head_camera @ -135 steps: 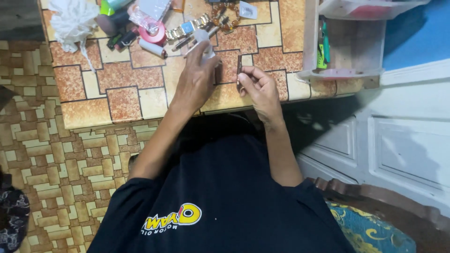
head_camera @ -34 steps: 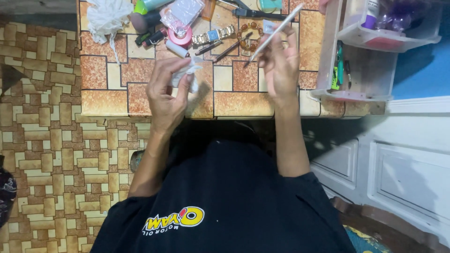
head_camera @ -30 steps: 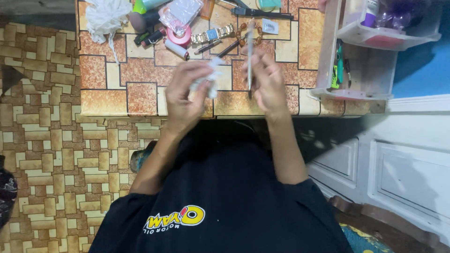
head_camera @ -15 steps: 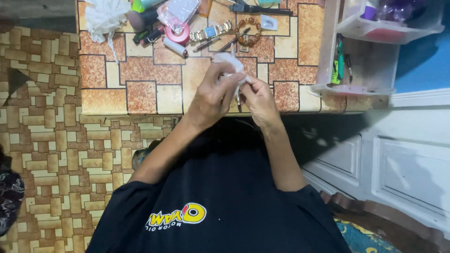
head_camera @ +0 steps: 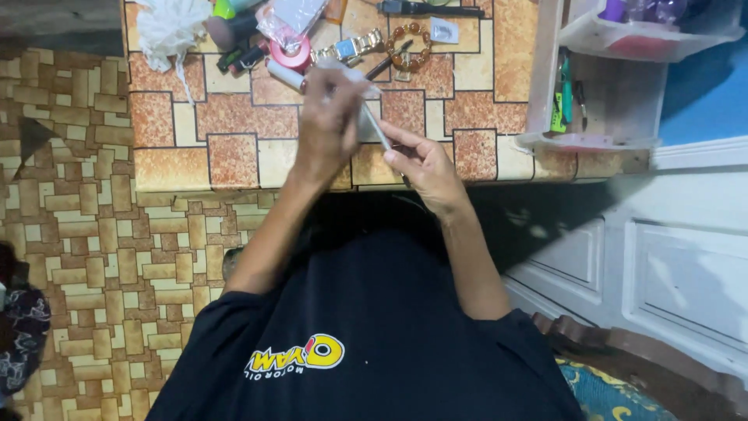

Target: The person wipes a purple flower-shaped object, a red nail file, several pens, a green box, a green pen, a white tube, a black pen, a silver pen, a gold watch, and a beaded bracelet with a white cloth. Each item is wiped and then placed into a clear plastic organizer on the table.

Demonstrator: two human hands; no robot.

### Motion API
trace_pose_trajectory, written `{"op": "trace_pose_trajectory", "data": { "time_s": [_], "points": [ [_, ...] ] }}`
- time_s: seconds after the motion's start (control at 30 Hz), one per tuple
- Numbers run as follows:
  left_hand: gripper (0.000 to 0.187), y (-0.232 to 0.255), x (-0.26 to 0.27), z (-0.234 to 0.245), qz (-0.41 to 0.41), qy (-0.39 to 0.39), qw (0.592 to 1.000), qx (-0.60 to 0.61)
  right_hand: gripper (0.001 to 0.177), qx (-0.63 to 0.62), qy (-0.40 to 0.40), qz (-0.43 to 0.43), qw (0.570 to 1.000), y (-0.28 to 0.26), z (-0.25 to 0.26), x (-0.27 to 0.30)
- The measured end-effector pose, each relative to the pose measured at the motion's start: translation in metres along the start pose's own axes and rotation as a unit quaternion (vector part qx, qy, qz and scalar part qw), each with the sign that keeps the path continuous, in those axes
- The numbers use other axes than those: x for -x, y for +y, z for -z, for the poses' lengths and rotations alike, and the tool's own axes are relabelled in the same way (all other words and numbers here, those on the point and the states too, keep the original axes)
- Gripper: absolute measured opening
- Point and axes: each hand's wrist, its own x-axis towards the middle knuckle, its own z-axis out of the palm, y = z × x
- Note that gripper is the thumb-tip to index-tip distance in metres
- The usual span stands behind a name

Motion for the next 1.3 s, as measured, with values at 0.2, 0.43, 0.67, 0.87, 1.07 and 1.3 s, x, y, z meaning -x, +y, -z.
{"op": "trace_pose_trajectory", "data": {
  "time_s": [0.2,0.43,0.67,0.87,1.07,1.3],
  "points": [
    [0.019,0.081,-0.003,0.015,-0.052,-0.120,0.990,0.056,0.035,0.083,0.017,0.017,0.996,0.015,0.017,-0.013],
    [0.023,0.007,-0.001,0.002,0.031,0.020,0.999,0.009,0.043,0.025,0.052,-0.050,0.997,0.011,0.018,-0.003],
    [0.025,0.057,0.010,-0.013,0.309,-0.022,0.918,0.248,0.028,-0.042,0.023,0.031,0.998,0.019,0.015,-0.004],
    [0.036,0.048,-0.018,0.011,0.405,0.058,0.853,0.325,0.025,0.000,0.064,0.003,0.998,0.020,0.010,0.005],
    [0.040,0.056,0.008,-0.014,0.392,0.017,0.837,0.382,0.025,-0.020,0.069,0.028,0.997,0.033,0.017,-0.003],
    [0.035,0.049,-0.023,0.013,0.368,0.162,0.803,0.440,0.030,-0.025,0.099,0.039,0.994,0.022,0.014,0.004]
  ]
}}
